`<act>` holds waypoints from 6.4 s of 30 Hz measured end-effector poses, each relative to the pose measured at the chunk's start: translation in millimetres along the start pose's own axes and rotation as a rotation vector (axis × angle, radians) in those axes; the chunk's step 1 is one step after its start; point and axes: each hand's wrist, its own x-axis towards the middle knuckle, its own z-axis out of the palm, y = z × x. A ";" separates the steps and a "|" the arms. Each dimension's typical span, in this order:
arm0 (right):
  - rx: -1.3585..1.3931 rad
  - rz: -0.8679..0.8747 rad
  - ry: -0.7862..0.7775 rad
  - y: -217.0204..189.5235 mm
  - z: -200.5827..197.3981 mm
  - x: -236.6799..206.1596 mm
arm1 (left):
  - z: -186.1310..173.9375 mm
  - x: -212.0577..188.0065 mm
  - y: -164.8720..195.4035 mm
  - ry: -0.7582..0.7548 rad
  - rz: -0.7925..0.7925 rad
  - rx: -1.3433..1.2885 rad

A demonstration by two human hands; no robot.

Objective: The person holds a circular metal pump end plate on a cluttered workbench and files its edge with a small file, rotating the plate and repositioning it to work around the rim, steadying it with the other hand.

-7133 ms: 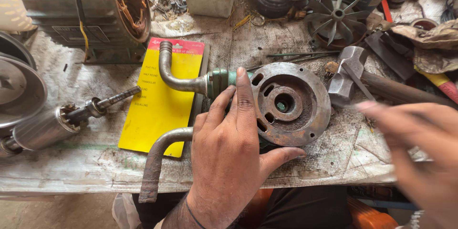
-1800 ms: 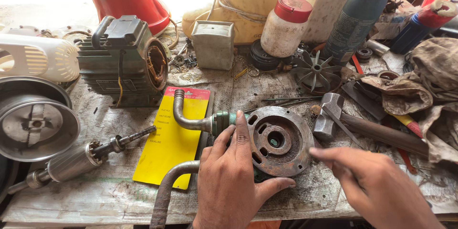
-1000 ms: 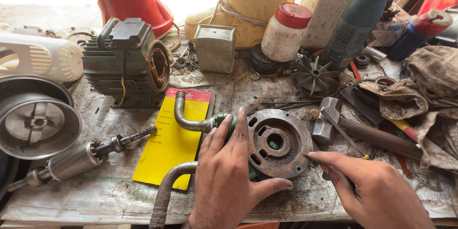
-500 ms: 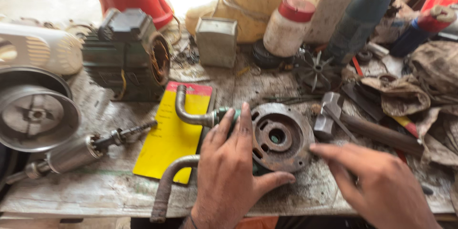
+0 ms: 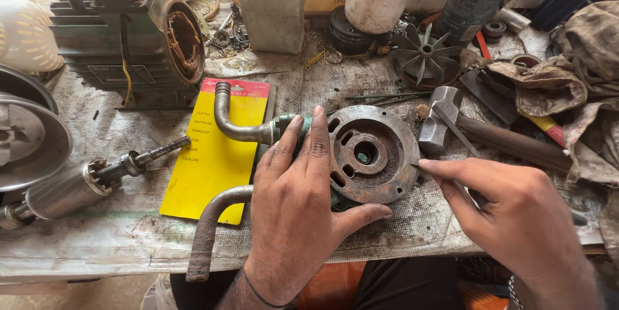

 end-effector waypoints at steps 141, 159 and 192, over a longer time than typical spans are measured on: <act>0.028 0.032 -0.048 -5.1 5.1 -18.6 | 1.7 -6.4 4.4 0.032 0.015 0.032; -0.112 0.093 -0.029 -0.4 5.4 -25.7 | -1.3 -8.5 8.7 0.008 -0.003 0.028; -0.036 0.008 -0.037 -1.3 -2.0 -21.9 | 4.8 -7.2 3.6 0.015 0.013 0.043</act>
